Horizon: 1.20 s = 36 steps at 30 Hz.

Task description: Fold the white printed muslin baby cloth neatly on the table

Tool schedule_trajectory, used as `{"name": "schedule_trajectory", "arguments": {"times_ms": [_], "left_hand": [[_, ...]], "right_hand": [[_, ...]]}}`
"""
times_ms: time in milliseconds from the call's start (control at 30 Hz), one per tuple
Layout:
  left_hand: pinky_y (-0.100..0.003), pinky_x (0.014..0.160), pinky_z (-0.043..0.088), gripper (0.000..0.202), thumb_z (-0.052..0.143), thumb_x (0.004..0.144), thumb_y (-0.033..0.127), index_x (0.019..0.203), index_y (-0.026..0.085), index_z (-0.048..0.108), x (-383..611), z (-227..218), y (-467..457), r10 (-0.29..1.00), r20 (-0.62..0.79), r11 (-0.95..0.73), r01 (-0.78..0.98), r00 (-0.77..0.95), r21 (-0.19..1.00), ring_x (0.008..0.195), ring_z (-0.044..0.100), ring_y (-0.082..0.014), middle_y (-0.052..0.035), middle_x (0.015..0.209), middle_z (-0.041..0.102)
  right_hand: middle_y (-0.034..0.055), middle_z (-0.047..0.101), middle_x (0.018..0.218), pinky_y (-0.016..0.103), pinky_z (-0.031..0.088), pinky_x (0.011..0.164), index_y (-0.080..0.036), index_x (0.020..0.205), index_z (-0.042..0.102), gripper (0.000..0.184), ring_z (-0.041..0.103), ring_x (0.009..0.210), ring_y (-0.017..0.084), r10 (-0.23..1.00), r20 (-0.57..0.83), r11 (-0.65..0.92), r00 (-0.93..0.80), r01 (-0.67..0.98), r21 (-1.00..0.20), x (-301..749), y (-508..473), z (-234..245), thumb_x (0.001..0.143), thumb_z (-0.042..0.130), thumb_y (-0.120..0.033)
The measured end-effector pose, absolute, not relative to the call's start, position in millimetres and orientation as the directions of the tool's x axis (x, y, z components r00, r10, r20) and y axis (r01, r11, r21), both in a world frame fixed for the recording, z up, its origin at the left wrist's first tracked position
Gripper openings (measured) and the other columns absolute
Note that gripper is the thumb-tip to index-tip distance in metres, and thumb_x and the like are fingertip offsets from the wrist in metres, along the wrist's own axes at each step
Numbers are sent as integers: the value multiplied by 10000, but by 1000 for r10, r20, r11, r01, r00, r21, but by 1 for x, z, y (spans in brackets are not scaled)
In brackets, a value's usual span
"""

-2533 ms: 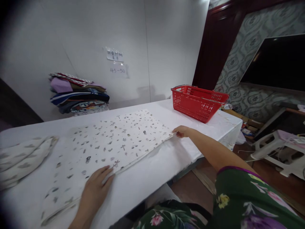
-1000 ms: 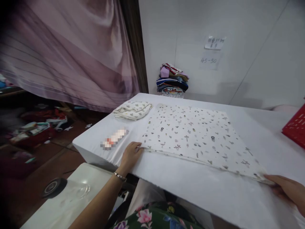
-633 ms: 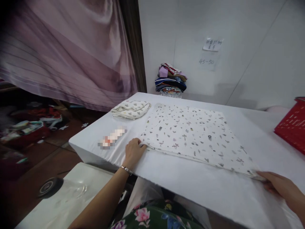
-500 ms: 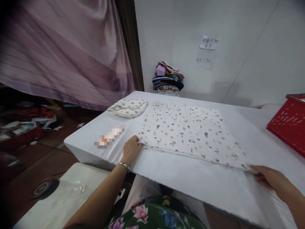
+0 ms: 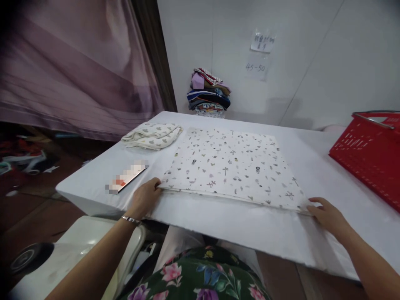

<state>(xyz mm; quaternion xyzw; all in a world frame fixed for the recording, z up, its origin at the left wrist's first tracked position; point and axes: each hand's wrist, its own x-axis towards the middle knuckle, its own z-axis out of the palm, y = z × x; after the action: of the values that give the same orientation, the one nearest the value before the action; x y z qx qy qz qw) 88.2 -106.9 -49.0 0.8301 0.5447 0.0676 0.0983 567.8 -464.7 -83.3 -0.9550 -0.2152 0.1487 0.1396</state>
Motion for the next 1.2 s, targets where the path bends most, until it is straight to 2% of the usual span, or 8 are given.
{"name": "schedule_trajectory", "arguments": {"times_ms": [100,233,367,467,567,667,800,1200], "left_hand": [[-269,615,356,143,437,779,272,879,233,532,88,-55,-107,901,36,-428,876,432,224,777,592,-190,-23,826,646],[-272,631,393,177,452,802,351,906,231,530,82,-58,-106,881,56,-468,846,471,256,761,593,-174,-14,883,634],[-318,769,431,297,486,806,420,1015,217,545,77,-62,-107,790,219,-612,757,572,231,946,570,-210,-58,1096,587],[-384,887,399,354,542,792,389,1091,201,548,88,-63,-114,659,373,-741,647,653,178,1077,504,-252,-90,1179,557],[-393,905,389,289,520,825,354,1070,210,571,118,-63,-129,489,425,-871,448,761,199,1063,508,-230,-77,1138,586],[-383,896,388,231,478,859,310,1040,215,585,157,-64,-146,369,397,-925,289,841,247,1020,517,-202,-59,1070,610],[-365,828,399,161,492,852,275,943,217,613,194,-65,-160,364,344,-916,266,865,299,925,514,-186,-42,961,612],[-336,763,389,231,418,891,294,853,207,629,203,-71,-163,375,376,-915,274,847,296,850,493,-169,-35,855,605]], "right_hand": [[101,637,817,347,463,675,-289,966,477,281,615,681,241,448,-194,-865,873,368,-342,565,-463,-88,749,444,-465],[120,644,899,372,459,671,-263,1099,459,367,616,701,265,465,-160,-877,870,429,-218,553,-463,-89,806,393,-473],[184,608,1041,432,457,701,-166,1211,476,510,592,910,339,566,32,-821,824,567,-71,537,-466,-85,839,361,-496],[193,569,1118,450,439,829,-106,1117,560,498,537,1022,339,706,311,-652,636,755,-64,516,-455,-79,876,328,-475],[111,610,1036,399,444,875,-164,960,622,354,556,978,259,797,475,-335,373,927,-166,482,-424,-73,894,378,-412],[68,626,989,348,465,827,-211,946,635,234,563,932,201,885,432,-68,175,965,-252,445,-381,-67,898,432,-316],[81,624,951,352,459,776,-199,927,650,211,548,896,203,929,370,88,9,966,-245,416,-337,-66,890,454,-265],[93,612,923,353,455,760,-180,923,641,195,537,874,201,836,539,51,107,962,-270,413,-328,-89,892,452,-215]]}}
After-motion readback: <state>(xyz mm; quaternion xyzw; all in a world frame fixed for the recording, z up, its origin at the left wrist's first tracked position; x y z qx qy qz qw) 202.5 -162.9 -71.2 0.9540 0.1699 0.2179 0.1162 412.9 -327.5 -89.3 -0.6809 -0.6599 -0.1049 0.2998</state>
